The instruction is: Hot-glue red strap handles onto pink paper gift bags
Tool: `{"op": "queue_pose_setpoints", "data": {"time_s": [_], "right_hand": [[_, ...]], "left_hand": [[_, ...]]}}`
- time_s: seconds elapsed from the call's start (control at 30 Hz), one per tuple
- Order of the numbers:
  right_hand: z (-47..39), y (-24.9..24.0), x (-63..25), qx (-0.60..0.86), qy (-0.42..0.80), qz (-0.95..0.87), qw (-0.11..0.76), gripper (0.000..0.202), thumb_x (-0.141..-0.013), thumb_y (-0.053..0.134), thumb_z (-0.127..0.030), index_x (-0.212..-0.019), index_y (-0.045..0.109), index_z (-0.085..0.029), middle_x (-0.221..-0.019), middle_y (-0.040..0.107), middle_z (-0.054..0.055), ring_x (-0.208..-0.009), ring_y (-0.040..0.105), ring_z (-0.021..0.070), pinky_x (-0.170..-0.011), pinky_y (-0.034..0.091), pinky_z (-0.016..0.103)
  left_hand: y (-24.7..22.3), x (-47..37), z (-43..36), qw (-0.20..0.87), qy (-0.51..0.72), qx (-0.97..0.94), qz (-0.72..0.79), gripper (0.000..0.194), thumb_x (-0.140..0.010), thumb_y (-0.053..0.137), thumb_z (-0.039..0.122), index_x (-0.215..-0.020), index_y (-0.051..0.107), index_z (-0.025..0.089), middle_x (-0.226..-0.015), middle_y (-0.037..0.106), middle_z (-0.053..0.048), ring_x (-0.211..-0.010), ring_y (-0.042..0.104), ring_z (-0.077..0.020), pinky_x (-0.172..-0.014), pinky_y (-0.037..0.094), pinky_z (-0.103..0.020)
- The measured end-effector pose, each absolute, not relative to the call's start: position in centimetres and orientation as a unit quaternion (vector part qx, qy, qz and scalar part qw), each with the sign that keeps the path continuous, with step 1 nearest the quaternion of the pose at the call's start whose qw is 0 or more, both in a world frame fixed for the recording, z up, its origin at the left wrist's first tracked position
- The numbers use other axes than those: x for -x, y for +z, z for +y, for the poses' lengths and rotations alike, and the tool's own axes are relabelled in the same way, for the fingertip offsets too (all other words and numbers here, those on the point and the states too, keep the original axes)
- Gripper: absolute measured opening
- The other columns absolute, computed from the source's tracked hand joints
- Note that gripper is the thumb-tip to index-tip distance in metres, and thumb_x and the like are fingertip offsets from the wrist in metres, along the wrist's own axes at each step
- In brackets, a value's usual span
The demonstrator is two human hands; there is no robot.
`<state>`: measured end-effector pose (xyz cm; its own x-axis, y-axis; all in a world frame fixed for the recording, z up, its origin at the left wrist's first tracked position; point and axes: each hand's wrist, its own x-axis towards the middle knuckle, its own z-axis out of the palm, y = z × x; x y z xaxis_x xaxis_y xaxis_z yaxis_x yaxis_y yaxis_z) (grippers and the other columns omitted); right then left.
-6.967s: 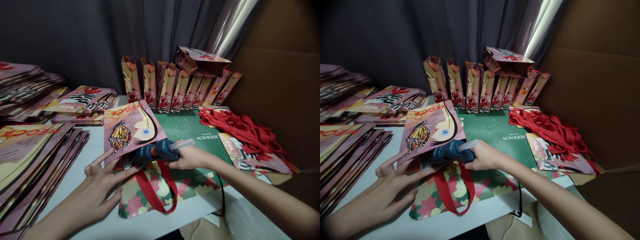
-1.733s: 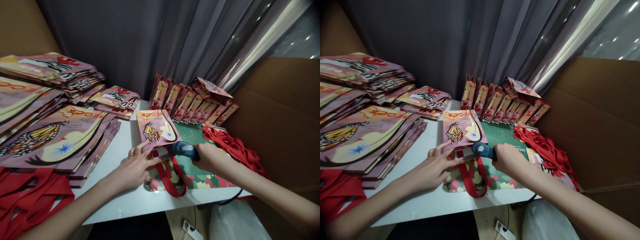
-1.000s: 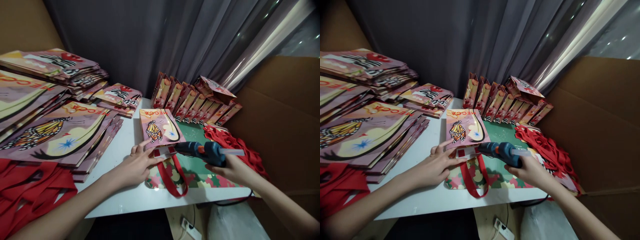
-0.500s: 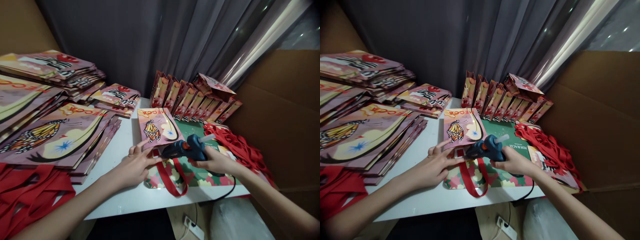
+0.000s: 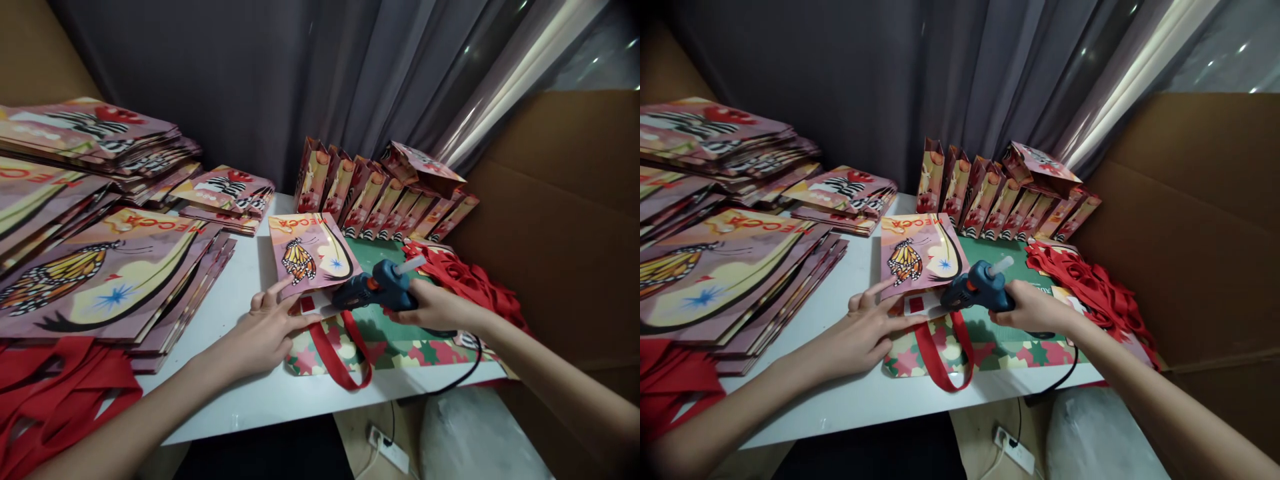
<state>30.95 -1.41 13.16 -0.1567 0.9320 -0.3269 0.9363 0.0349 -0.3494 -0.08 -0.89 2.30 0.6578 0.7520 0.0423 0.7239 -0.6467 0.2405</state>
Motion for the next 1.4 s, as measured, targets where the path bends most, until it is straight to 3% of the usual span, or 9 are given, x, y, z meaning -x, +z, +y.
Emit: {"op": "queue_pose_setpoints", "data": {"time_s": [0.2,0.3,0.43,0.7,0.87,1.03,1.27,1.4], "right_hand": [[-5.4,13.6,-32.9,-0.68,-0.286,0.655,-0.162,0.043,-0.063,0.075,-0.051,-0.09,0.069,-0.019,-0.087,0.07,0.006,-0.078,0.063,0.025,-0.066,0.054,0.031],[-7.3,12.8,-34.6,-0.731,-0.316,0.573,-0.195,0.046,-0.057,0.08,-0.054,-0.086,0.071,-0.02,-0.085,0.072,0.007,-0.078,0.066,0.0276,-0.065,0.055,0.032],[-8.9,10.1,-36.3,-0.811,-0.31,0.449,-0.213,0.046,-0.057,0.08,-0.059,-0.076,0.065,-0.02,-0.069,0.066,0.005,-0.063,0.063,0.0239,-0.051,0.049,0.031],[-9.4,5.5,-36.4,-0.773,-0.401,0.378,-0.315,0.047,-0.062,0.081,-0.055,-0.072,0.049,-0.022,-0.064,0.056,-0.004,-0.057,0.059,0.0161,-0.049,0.045,0.026],[-7.8,6.5,-34.4,-0.767,-0.405,0.435,-0.243,0.043,-0.065,0.079,-0.054,-0.077,0.055,-0.02,-0.07,0.063,0.001,-0.063,0.061,0.0188,-0.051,0.046,0.027],[-6.1,8.7,-32.0,-0.701,-0.355,0.587,-0.194,0.039,-0.07,0.075,-0.046,-0.095,0.065,-0.018,-0.084,0.067,0.004,-0.074,0.061,0.0195,-0.057,0.048,0.025],[-5.1,11.7,-32.9,-0.709,-0.318,0.621,-0.102,0.031,-0.066,0.077,-0.046,-0.074,0.062,-0.019,-0.06,0.055,-0.002,-0.053,0.049,0.0127,-0.042,0.037,0.021],[-6.2,13.1,-35.2,-0.742,-0.3,0.588,-0.119,0.04,-0.062,0.08,-0.051,-0.08,0.066,-0.019,-0.072,0.063,0.003,-0.06,0.056,0.0159,-0.048,0.044,0.023]], "left_hand": [[2.3,0.1,-0.9,0.106,0.085,-0.906,0.401,0.081,-0.075,0.051,0.008,-0.143,0.043,0.052,-0.15,0.043,-0.002,-0.142,0.019,-0.0437,-0.096,0.046,-0.056],[2.0,0.2,-0.8,0.111,0.096,-0.902,0.405,0.079,-0.075,0.051,0.009,-0.142,0.045,0.051,-0.153,0.039,0.001,-0.142,0.02,-0.043,-0.096,0.045,-0.054],[1.7,0.1,-0.8,0.104,0.089,-0.902,0.409,0.077,-0.08,0.048,0.009,-0.142,0.043,0.053,-0.151,0.042,0.0,-0.142,0.019,-0.0417,-0.096,0.045,-0.052],[1.6,-0.1,-0.7,0.068,0.088,-0.909,0.401,0.075,-0.084,0.046,0.009,-0.144,0.039,0.054,-0.144,0.048,-0.004,-0.142,0.018,-0.0413,-0.094,0.042,-0.052],[2.0,-0.1,-0.8,0.083,0.084,-0.906,0.406,0.076,-0.082,0.046,0.009,-0.143,0.041,0.054,-0.149,0.044,-0.001,-0.14,0.019,-0.0432,-0.095,0.04,-0.053],[1.9,-0.1,-0.8,0.083,0.07,-0.906,0.409,0.076,-0.083,0.044,0.009,-0.144,0.039,0.054,-0.145,0.047,-0.003,-0.141,0.017,-0.0444,-0.093,0.04,-0.054],[1.6,0.0,-0.9,0.084,0.073,-0.91,0.4,0.078,-0.08,0.045,0.007,-0.142,0.043,0.054,-0.144,0.046,-0.004,-0.14,0.018,-0.0454,-0.093,0.04,-0.053],[1.8,-0.2,-1.0,0.099,0.073,-0.912,0.391,0.079,-0.082,0.044,0.008,-0.143,0.038,0.057,-0.137,0.052,-0.004,-0.141,0.017,-0.0438,-0.095,0.038,-0.056]]}}
